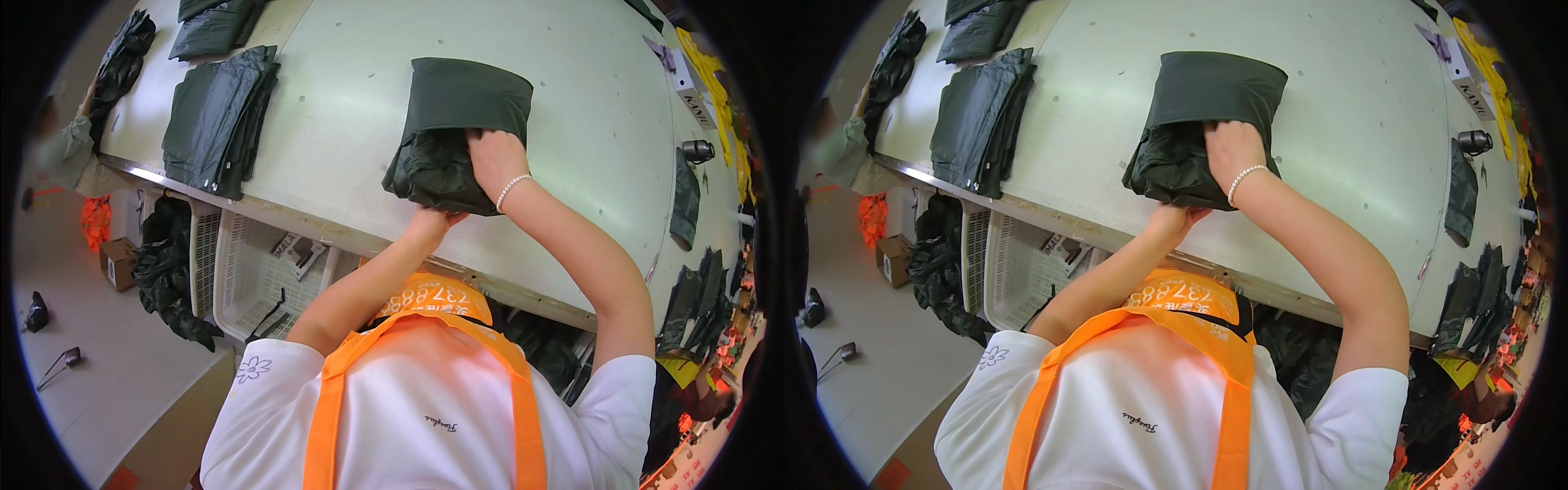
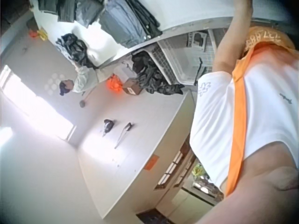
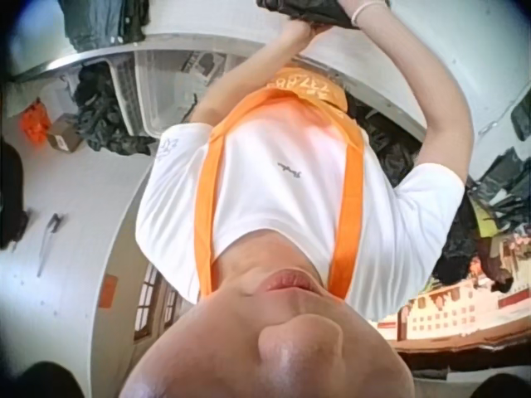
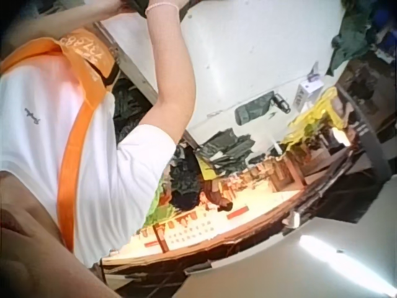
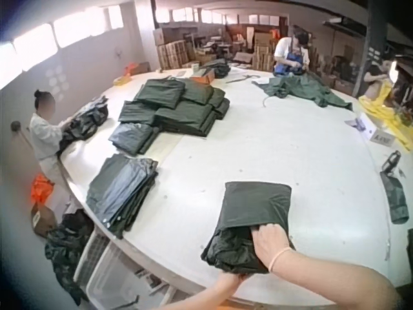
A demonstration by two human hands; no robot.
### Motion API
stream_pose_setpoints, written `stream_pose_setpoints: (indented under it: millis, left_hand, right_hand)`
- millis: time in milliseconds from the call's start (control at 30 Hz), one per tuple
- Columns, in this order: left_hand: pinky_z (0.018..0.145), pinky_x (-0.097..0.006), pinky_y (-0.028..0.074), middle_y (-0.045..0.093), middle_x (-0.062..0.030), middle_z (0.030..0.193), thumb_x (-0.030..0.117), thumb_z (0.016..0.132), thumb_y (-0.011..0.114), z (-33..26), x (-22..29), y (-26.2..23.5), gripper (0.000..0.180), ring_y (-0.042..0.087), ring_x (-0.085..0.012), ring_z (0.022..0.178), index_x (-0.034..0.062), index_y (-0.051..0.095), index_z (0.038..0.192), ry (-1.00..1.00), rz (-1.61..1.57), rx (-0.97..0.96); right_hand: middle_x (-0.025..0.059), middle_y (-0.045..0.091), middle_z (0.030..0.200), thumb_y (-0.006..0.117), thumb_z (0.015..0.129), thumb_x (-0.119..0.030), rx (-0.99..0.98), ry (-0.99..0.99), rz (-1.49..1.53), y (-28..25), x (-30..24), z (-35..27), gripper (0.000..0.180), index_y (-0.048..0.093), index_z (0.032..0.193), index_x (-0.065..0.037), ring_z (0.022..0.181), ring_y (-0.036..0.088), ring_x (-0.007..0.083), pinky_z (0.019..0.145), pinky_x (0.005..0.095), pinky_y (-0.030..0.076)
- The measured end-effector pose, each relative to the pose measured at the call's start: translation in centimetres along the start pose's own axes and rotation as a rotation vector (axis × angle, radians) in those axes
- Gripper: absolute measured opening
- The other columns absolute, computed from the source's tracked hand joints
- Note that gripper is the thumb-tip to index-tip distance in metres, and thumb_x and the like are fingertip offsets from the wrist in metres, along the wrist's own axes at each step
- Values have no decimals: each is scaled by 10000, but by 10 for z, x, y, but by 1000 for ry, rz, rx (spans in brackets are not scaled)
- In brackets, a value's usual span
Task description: The person folds a dark green jacket on a white table, aligning the sleeves and smoothing the fabric. They then place the folded jacket into a white basket under the table and pick up another jacket to repeat the process.
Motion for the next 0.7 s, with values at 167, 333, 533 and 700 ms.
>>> stream_pose_setpoints:
  millis: [167, 333, 533, 700]
  left_hand:
    - [855, -352, 519, 535, -53, 1205, 138, 913, 512, 7, 3, 0, 362, 578, -204, 1027, 134, 438, 1267, -32, -11, -25]
    - [847, -385, 514, 534, -85, 1185, 87, 908, 475, -7, 16, 16, 349, 577, -212, 1011, 111, 424, 1252, 8, -23, -41]
    - [808, -391, 519, 562, -137, 1106, 33, 861, 467, -7, 54, 35, 289, 596, -263, 953, -29, 477, 1142, 33, 58, -106]
    - [725, -322, 483, 625, -72, 872, 180, 838, 592, -24, 78, 39, 177, 597, -161, 828, 10, 627, 873, -39, 1256, -188]
  right_hand:
    - [223, 604, 972, 445, 915, -288, 59, -99, 472, 23, 15, -7, 381, 501, 1244, -105, 856, 585, 386, 780, 442, 473]
    - [181, 635, 966, 505, 895, -236, 722, -319, 544, -15, 15, -39, 340, 544, 1167, -36, 852, 600, 363, 781, 409, 486]
    - [119, 640, 950, 565, 880, -227, 82, 179, 1448, 56, -8, -107, 275, 581, 1021, 9, 841, 610, 226, 772, 307, 484]
    - [97, 613, 1016, 549, 903, -204, 384, 327, 2474, 96, -27, -67, 300, 544, 1060, 52, 892, 614, 183, 828, 326, 509]
Point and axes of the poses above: each hand's wrist, its own z-axis towards the middle knuckle, its own y-axis out of the palm, x = y × z, the point moved 3 cm from there along z, towards the middle knuckle
